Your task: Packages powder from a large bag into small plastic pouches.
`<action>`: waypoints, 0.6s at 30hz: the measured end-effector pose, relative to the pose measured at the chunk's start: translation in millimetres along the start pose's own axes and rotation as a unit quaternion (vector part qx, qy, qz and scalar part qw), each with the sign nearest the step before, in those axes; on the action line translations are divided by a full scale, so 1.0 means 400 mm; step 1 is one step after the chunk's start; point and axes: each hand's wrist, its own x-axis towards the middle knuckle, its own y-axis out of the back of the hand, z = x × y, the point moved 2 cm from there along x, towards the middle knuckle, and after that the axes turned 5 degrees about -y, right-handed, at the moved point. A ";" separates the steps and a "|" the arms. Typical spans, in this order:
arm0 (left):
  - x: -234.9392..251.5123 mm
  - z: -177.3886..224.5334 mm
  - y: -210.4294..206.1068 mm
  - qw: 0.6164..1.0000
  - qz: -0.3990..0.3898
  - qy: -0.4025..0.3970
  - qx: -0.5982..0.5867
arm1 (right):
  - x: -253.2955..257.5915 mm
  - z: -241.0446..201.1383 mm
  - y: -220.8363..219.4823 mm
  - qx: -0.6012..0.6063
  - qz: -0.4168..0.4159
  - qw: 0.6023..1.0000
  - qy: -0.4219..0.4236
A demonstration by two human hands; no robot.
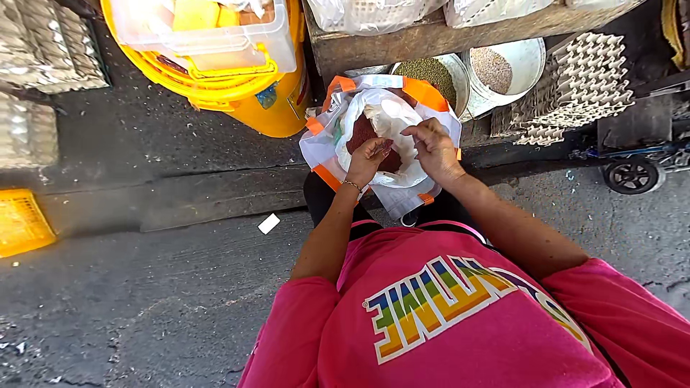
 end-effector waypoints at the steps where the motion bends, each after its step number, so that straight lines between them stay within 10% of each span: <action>1: 0.000 0.002 0.000 1.000 0.001 0.000 0.011 | -0.005 -0.003 -0.022 -0.011 0.016 1.000 0.020; 18: -0.001 0.024 -0.006 0.997 0.027 -0.064 0.039 | 0.017 -0.016 -0.093 -0.092 0.056 0.988 0.114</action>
